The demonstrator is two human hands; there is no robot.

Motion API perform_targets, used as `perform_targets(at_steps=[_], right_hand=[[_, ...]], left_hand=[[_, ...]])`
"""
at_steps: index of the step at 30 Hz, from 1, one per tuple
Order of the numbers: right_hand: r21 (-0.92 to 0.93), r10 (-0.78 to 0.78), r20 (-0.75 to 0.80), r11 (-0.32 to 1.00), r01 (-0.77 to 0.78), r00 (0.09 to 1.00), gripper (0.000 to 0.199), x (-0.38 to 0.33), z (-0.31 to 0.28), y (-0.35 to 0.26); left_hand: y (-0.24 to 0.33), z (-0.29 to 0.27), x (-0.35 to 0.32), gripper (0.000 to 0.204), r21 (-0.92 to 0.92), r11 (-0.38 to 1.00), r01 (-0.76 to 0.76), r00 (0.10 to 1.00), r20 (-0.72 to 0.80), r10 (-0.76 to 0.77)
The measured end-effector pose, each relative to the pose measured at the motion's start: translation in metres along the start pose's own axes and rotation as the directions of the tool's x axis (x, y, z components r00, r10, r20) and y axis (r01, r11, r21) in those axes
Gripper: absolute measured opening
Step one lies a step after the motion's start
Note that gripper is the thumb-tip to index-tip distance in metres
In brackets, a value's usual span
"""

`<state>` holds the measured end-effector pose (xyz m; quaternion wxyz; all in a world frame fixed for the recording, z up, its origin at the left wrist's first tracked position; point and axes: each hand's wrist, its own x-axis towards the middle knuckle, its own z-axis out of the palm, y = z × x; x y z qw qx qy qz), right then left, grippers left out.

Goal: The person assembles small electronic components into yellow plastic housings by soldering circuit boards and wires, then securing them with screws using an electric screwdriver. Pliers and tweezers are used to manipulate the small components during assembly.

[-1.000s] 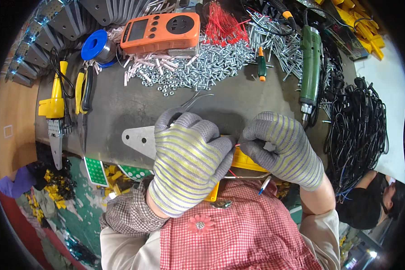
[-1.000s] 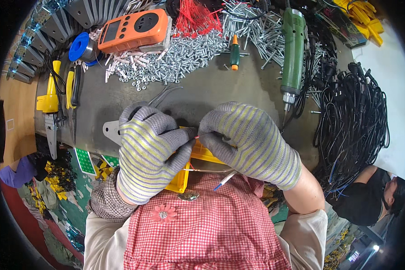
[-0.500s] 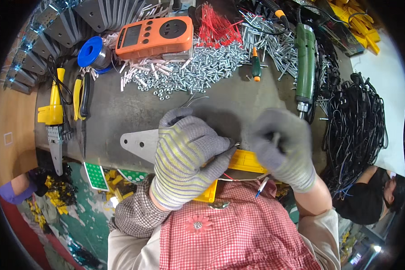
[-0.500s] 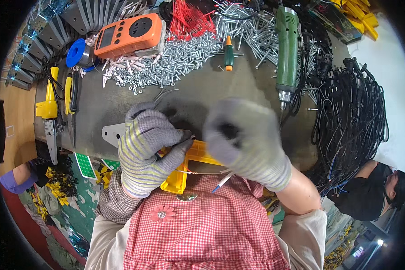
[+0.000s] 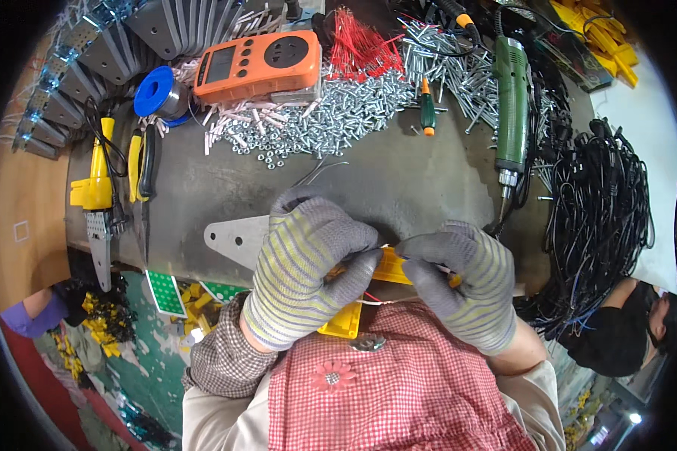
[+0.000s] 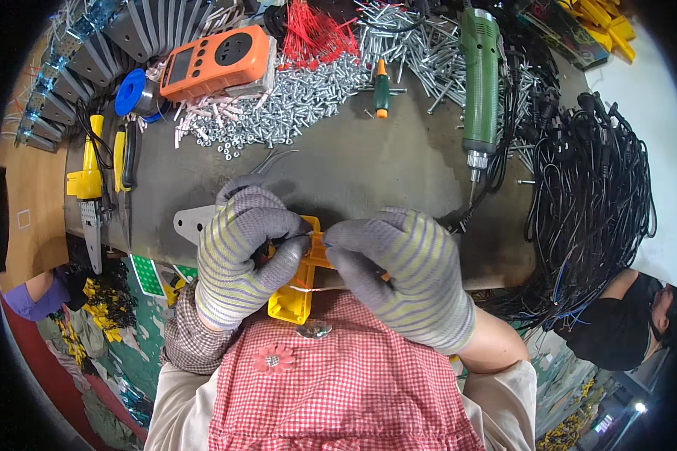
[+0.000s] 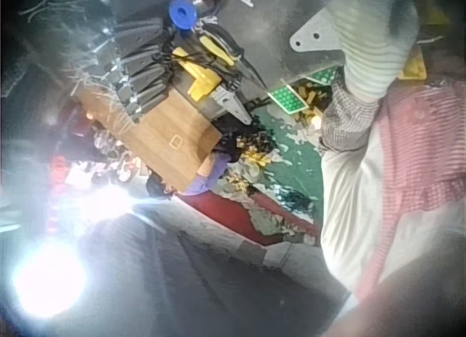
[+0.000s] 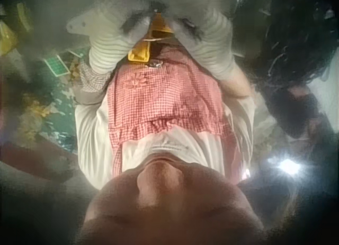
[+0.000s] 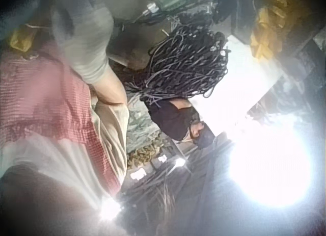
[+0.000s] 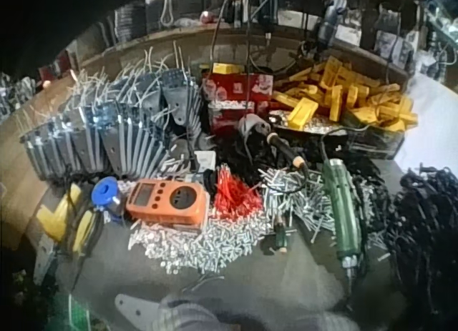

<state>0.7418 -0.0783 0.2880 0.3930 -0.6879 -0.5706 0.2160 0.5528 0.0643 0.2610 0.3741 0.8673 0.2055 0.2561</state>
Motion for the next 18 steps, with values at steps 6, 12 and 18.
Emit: perform_targets(at_steps=[6,12,18], right_hand=[[-0.1,-0.075,-0.02,0.992,0.072,0.997,0.017,0.006,0.009,0.0],[-0.134,-0.103,0.041,0.985,0.107,0.994,0.017,0.013,0.004,-0.004],[-0.152,-0.151,-0.028,0.978,0.145,0.988,0.017,0.019,0.0,-0.007]], left_hand=[[0.0,-0.002,-0.001,0.019,-0.028,1.0,-0.014,1.0,0.005,0.014],[0.001,-0.002,0.001,0.02,-0.043,0.998,-0.046,0.999,-0.012,0.045],[0.009,-0.004,0.009,0.015,0.118,0.987,-0.106,0.994,0.019,0.104]])
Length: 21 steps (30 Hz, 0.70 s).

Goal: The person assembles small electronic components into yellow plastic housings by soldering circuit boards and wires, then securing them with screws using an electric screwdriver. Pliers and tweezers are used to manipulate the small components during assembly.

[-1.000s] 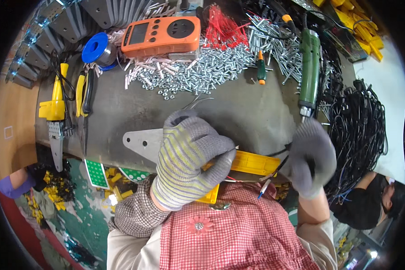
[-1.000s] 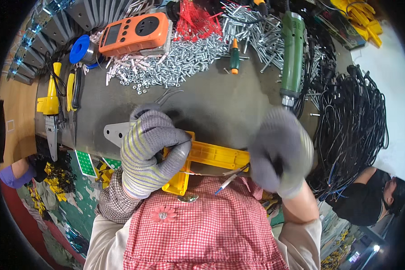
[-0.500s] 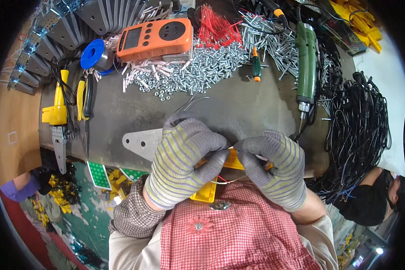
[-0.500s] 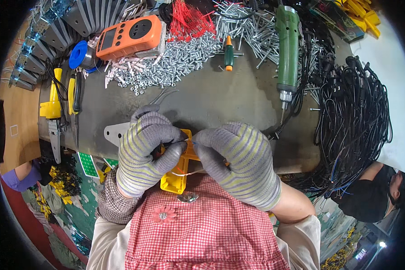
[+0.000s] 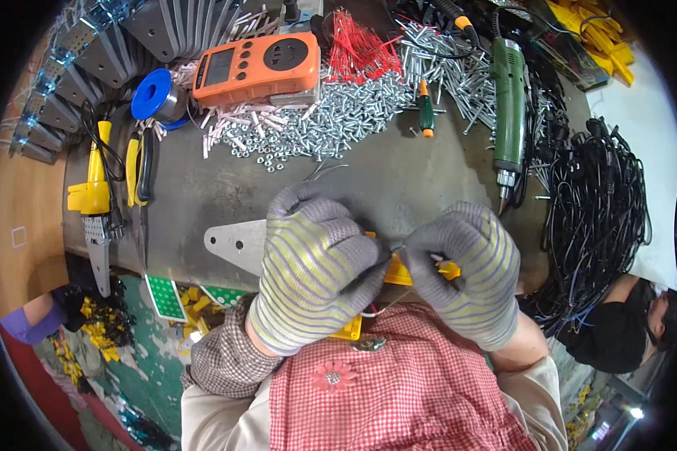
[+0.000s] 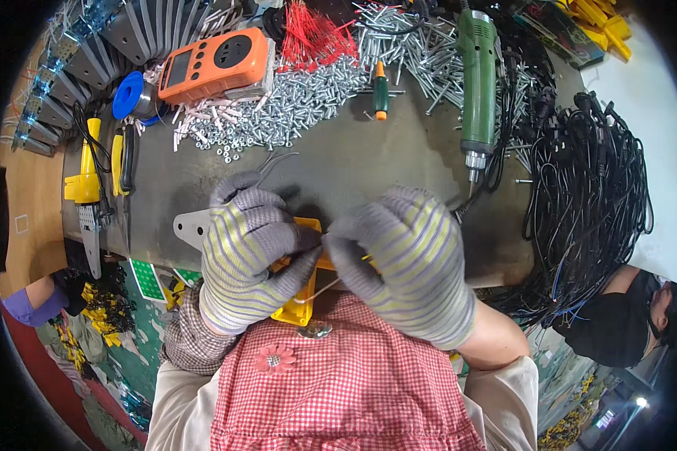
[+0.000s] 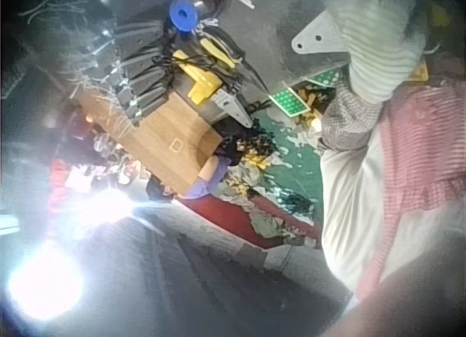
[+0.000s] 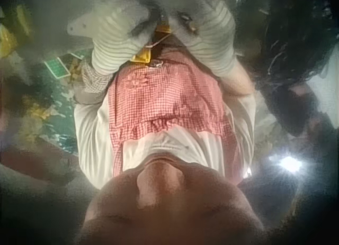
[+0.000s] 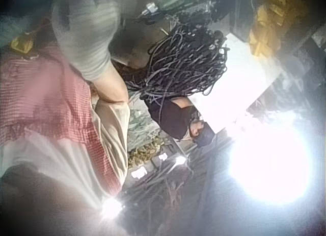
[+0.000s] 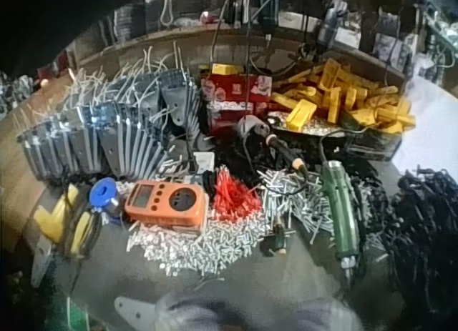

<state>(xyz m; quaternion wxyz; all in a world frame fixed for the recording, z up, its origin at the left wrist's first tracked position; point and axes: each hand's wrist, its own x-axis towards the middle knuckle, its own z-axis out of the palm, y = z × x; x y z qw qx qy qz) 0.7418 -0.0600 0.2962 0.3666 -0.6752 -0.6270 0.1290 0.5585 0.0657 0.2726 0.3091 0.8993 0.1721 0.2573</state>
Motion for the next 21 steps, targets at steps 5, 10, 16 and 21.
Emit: perform_targets(at_steps=[5,10,16,21], right_hand=[[0.043,-0.035,0.119,0.999,0.03,0.992,0.018,-0.008,0.0,0.0],[0.037,0.039,0.001,0.999,-0.039,0.999,0.013,-0.002,0.003,0.007],[-0.176,-0.269,0.563,0.885,0.431,0.782,0.016,0.016,-0.012,0.006],[-0.145,-0.226,0.157,0.958,0.249,0.961,0.017,0.005,0.0,0.009]], left_hand=[[-0.003,0.0,-0.002,0.016,-0.246,0.954,0.17,0.985,0.03,-0.168],[-0.003,-0.002,-0.004,0.014,-0.303,0.934,0.189,0.98,0.002,-0.198],[-0.008,-0.012,-0.002,0.014,-0.459,0.83,0.317,0.945,0.223,-0.238],[0.005,-0.001,0.005,0.013,-0.129,0.99,0.058,0.998,0.027,-0.055]])
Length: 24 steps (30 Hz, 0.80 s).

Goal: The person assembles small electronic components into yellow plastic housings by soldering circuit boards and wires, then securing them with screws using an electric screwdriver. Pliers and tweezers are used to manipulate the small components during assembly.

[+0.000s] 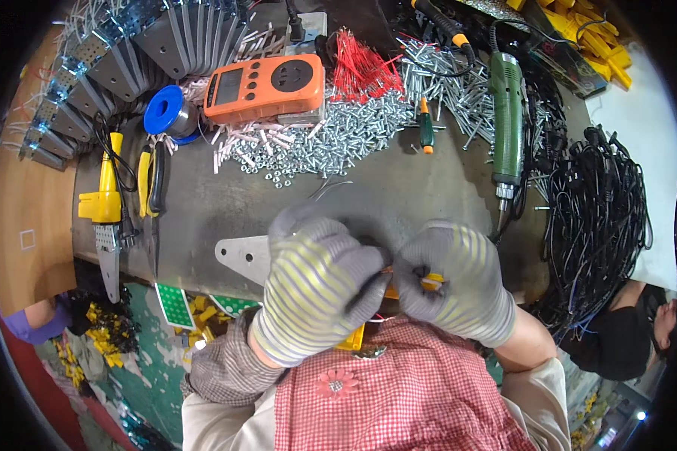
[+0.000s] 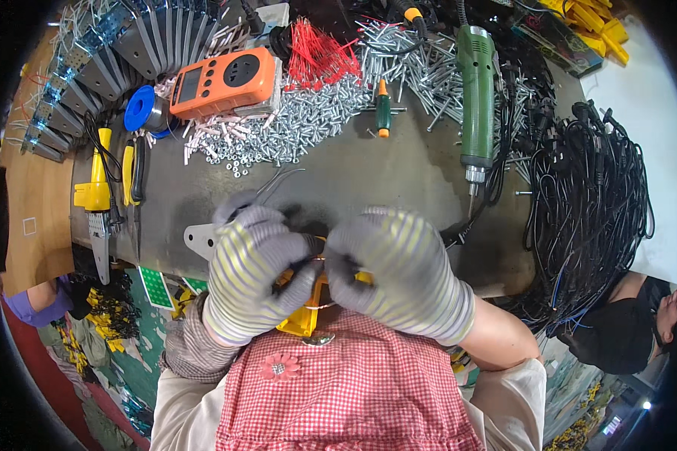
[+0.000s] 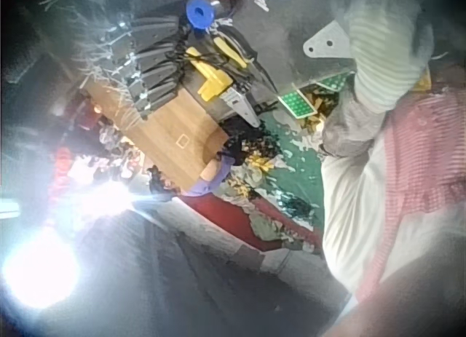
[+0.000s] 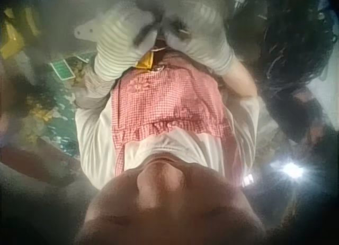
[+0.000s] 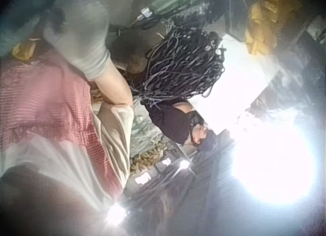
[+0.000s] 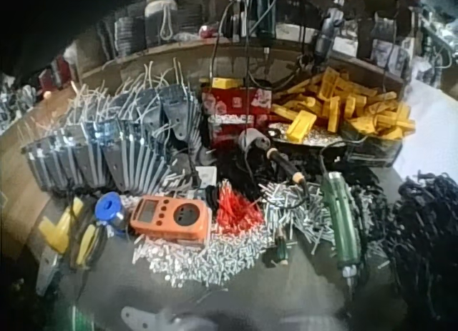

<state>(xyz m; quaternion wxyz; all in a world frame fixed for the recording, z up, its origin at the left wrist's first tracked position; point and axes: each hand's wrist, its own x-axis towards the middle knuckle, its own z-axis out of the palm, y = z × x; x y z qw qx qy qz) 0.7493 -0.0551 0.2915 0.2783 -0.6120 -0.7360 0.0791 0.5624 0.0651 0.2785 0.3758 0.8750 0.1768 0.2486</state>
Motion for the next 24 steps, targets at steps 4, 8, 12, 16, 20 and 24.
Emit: perform_targets(at_steps=[4,8,12,16,20,24], right_hand=[[0.218,0.24,0.147,0.938,-0.268,0.96,0.019,0.004,0.0,0.003],[-0.042,-0.245,0.009,0.969,0.245,0.969,0.024,-0.001,-0.007,0.015],[0.169,0.512,-0.231,0.858,-0.485,0.827,0.029,0.032,-0.046,0.055],[-0.278,-0.043,-0.419,0.957,-0.083,0.907,0.035,0.106,-0.063,0.157],[-0.312,-0.24,-0.308,0.94,0.141,0.92,0.028,0.137,-0.062,0.201],[0.828,0.706,0.051,0.365,-0.425,0.706,0.016,0.158,-0.049,0.184]], left_hand=[[0.001,0.005,-0.001,0.018,0.261,0.951,-0.163,0.986,0.01,0.166],[-0.014,-0.005,-0.001,0.018,-0.022,0.988,-0.151,0.988,-0.048,0.15],[-0.026,-0.035,0.013,0.021,0.349,0.923,0.165,0.985,-0.115,-0.132],[-0.062,-0.028,0.018,0.016,0.618,0.775,0.131,0.984,0.014,-0.178],[-0.043,-0.021,0.021,0.011,0.601,0.786,0.144,0.988,-0.128,-0.082],[-0.034,-0.026,0.005,0.016,0.549,0.836,0.02,0.972,-0.206,0.112]])
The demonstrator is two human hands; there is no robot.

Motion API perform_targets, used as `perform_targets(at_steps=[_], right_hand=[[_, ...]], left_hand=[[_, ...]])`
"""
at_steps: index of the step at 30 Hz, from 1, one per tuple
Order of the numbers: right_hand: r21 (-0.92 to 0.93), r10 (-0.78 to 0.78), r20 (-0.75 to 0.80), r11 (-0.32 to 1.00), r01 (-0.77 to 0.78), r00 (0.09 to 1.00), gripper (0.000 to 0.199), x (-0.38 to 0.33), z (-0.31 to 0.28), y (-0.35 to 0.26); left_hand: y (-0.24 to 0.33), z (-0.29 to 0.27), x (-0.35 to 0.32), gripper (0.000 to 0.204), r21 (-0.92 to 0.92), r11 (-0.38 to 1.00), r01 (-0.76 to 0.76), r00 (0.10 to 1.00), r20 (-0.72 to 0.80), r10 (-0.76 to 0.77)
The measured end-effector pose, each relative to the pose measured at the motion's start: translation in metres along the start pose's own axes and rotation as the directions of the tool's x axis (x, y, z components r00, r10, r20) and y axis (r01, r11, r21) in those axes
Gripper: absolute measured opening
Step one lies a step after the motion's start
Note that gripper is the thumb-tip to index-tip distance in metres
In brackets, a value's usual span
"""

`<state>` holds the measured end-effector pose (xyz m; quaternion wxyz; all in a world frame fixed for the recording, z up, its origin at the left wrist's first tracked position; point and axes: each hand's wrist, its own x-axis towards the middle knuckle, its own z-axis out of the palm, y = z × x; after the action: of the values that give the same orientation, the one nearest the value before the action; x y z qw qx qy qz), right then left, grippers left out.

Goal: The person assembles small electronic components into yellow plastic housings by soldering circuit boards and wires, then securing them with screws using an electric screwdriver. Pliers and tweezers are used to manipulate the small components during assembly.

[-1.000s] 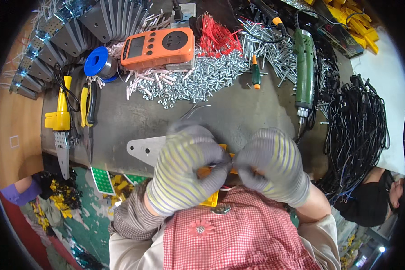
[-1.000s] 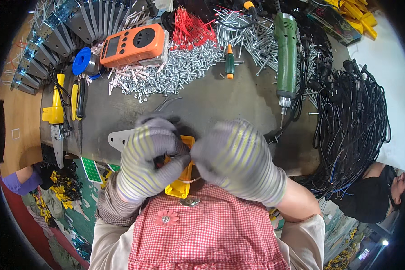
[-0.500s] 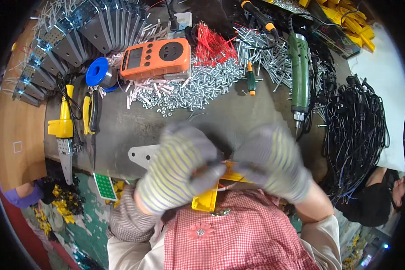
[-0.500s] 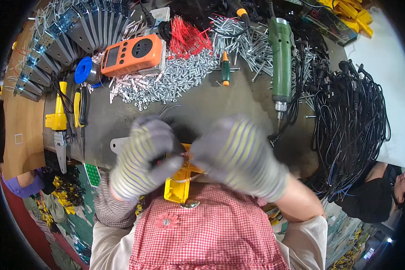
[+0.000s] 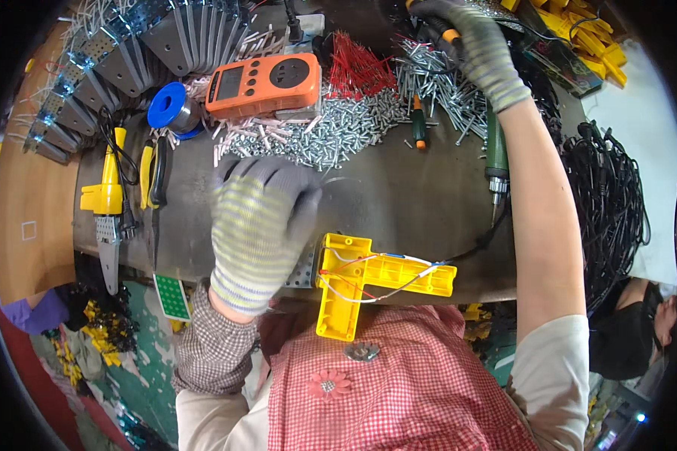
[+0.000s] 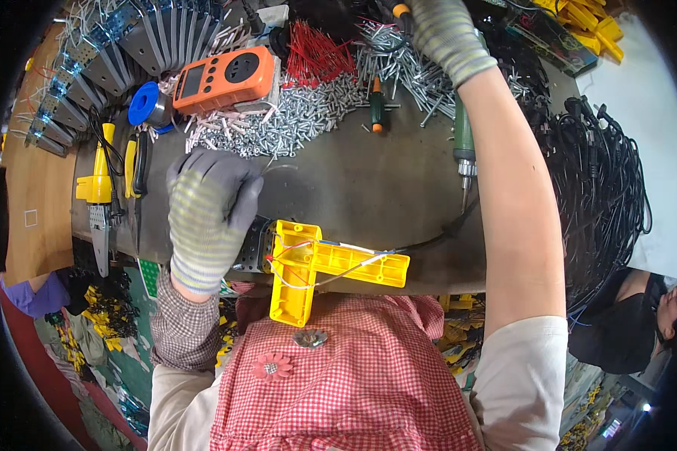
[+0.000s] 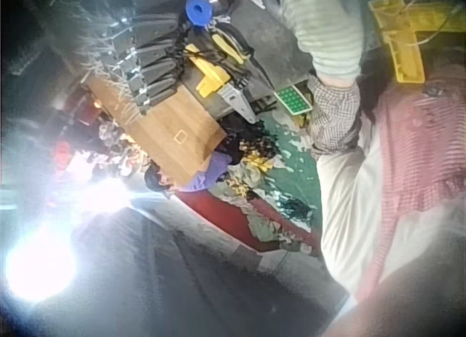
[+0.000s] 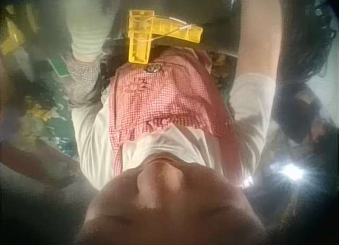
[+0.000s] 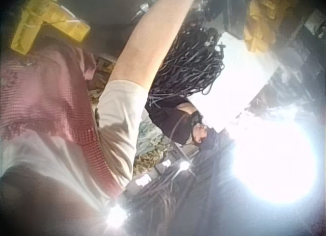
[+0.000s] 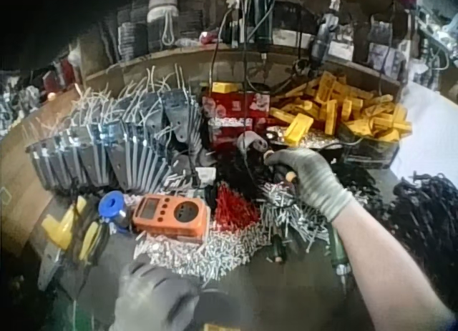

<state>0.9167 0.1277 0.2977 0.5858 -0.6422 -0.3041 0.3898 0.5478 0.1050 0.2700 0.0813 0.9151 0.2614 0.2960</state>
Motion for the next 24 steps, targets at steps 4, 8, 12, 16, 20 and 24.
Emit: perform_targets(at_steps=[4,8,12,16,20,24], right_hand=[[-0.358,-0.828,0.059,0.504,0.786,0.558,0.035,-0.047,-0.013,0.003],[-0.872,-0.934,0.225,-0.066,0.484,0.278,0.022,-0.094,-0.043,0.003],[0.481,-0.121,-0.296,0.838,0.257,0.948,0.024,-0.127,-0.006,0.028],[0.505,-0.04,-0.179,0.854,0.127,0.983,0.027,-0.141,0.015,0.048],[0.461,-0.028,-0.128,0.883,0.084,0.991,0.031,-0.137,0.006,0.066],[0.435,-0.017,-0.167,0.896,0.089,0.986,0.038,-0.138,0.007,0.07]], left_hand=[[0.013,-0.017,-0.012,0.017,-0.244,0.97,0.001,1.0,0.005,0.0],[0.012,-0.018,-0.019,0.019,-0.28,0.956,-0.091,0.992,0.053,0.11],[0.013,-0.01,-0.025,0.022,-0.175,0.98,-0.096,0.989,0.091,0.113],[0.009,-0.005,-0.029,0.029,-0.163,0.982,-0.092,0.987,0.116,0.112],[0.009,-0.004,-0.03,0.03,-0.18,0.98,-0.085,0.984,0.136,0.11],[0.012,-0.003,-0.031,0.02,-0.164,0.981,-0.1,0.987,0.105,0.119]])
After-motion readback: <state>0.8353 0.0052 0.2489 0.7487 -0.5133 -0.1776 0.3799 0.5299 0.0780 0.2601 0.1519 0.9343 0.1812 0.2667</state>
